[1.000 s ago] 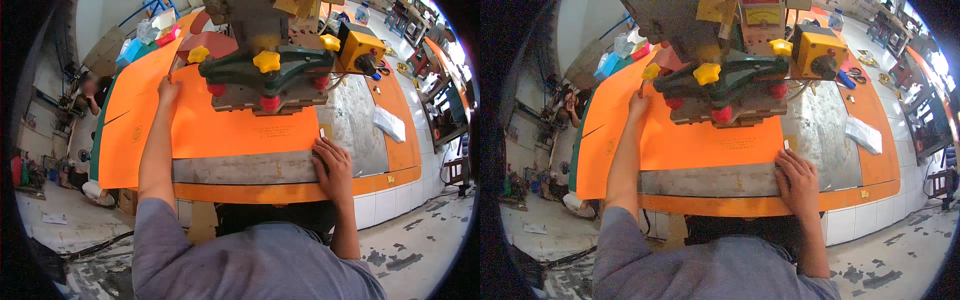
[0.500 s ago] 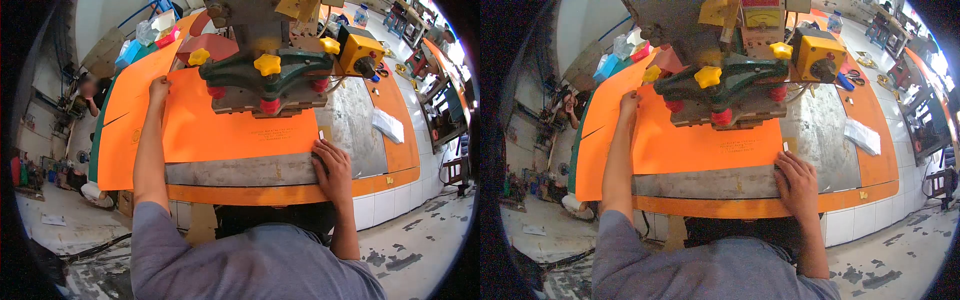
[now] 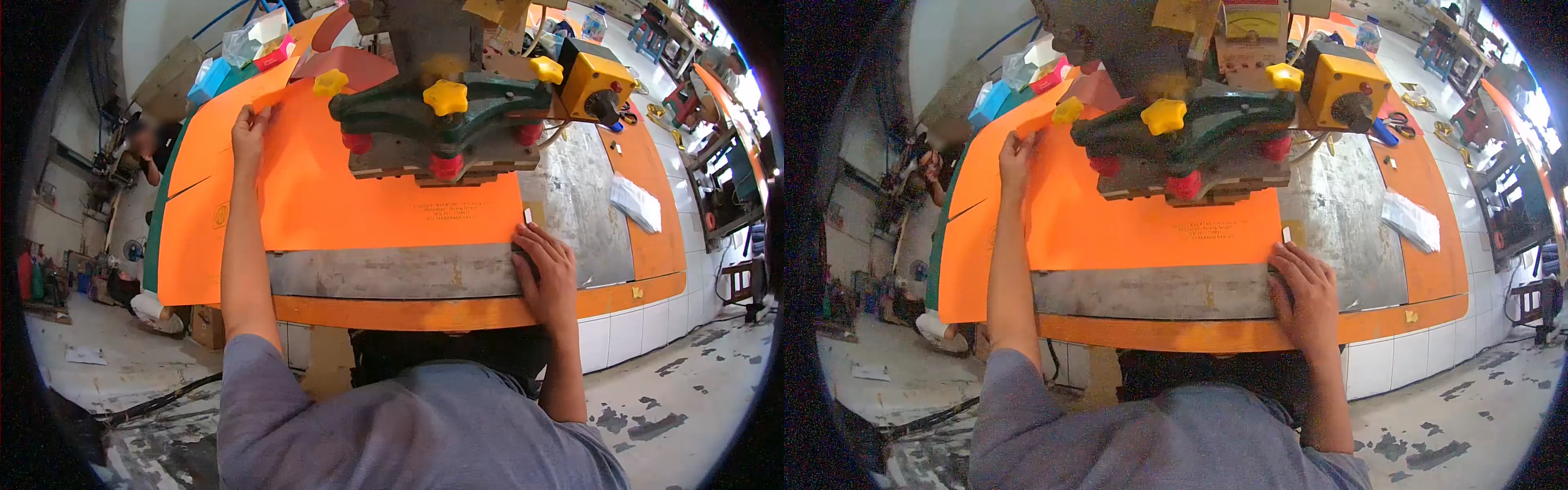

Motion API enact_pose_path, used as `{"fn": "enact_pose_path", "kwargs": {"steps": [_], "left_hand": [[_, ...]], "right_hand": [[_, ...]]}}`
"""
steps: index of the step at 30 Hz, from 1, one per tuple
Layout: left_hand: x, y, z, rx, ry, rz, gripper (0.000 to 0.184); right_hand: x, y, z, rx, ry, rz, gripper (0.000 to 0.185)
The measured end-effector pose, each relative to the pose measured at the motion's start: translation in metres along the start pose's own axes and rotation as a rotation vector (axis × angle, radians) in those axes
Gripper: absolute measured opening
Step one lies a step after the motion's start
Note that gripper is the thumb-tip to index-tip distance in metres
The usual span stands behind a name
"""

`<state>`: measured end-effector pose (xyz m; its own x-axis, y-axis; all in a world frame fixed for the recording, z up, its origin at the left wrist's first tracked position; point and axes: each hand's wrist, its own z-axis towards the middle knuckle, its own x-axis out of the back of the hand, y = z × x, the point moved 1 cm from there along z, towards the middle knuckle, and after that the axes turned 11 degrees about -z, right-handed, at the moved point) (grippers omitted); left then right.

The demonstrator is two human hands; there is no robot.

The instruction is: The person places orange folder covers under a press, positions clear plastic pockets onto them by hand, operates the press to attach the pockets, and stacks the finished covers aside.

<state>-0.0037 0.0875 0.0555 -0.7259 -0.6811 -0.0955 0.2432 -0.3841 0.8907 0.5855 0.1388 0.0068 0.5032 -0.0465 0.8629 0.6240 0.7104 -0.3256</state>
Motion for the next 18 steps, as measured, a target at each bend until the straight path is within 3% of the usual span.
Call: {"fn": "enact_pose_path", "kwargs": {"steps": [4,7,14,16,18], "left_hand": [[0.006,-0.014,0.011,-0.037,-0.089,-0.139,0.009],[0.021,-0.033,0.015,-0.022,-0.129,-0.021,0.007],[0.032,-0.052,-0.006,0.189,-0.091,-0.036,0.028],[0.018,-0.033,-0.025,0.128,0.047,0.237,0.049],[0.004,-0.004,-0.046,0.144,0.073,0.323,0.054]], "right_hand": [[0.000,-0.001,0.001,0.004,0.001,-0.020,0.032],[0.004,-0.006,0.002,-0.005,-0.011,0.009,0.032],[-0.001,-0.003,0.001,-0.007,-0.016,0.001,0.032],[-0.001,-0.004,0.001,-0.016,-0.016,0.007,0.031],[0.000,-0.005,0.002,-0.020,-0.016,0.008,0.031]]}}
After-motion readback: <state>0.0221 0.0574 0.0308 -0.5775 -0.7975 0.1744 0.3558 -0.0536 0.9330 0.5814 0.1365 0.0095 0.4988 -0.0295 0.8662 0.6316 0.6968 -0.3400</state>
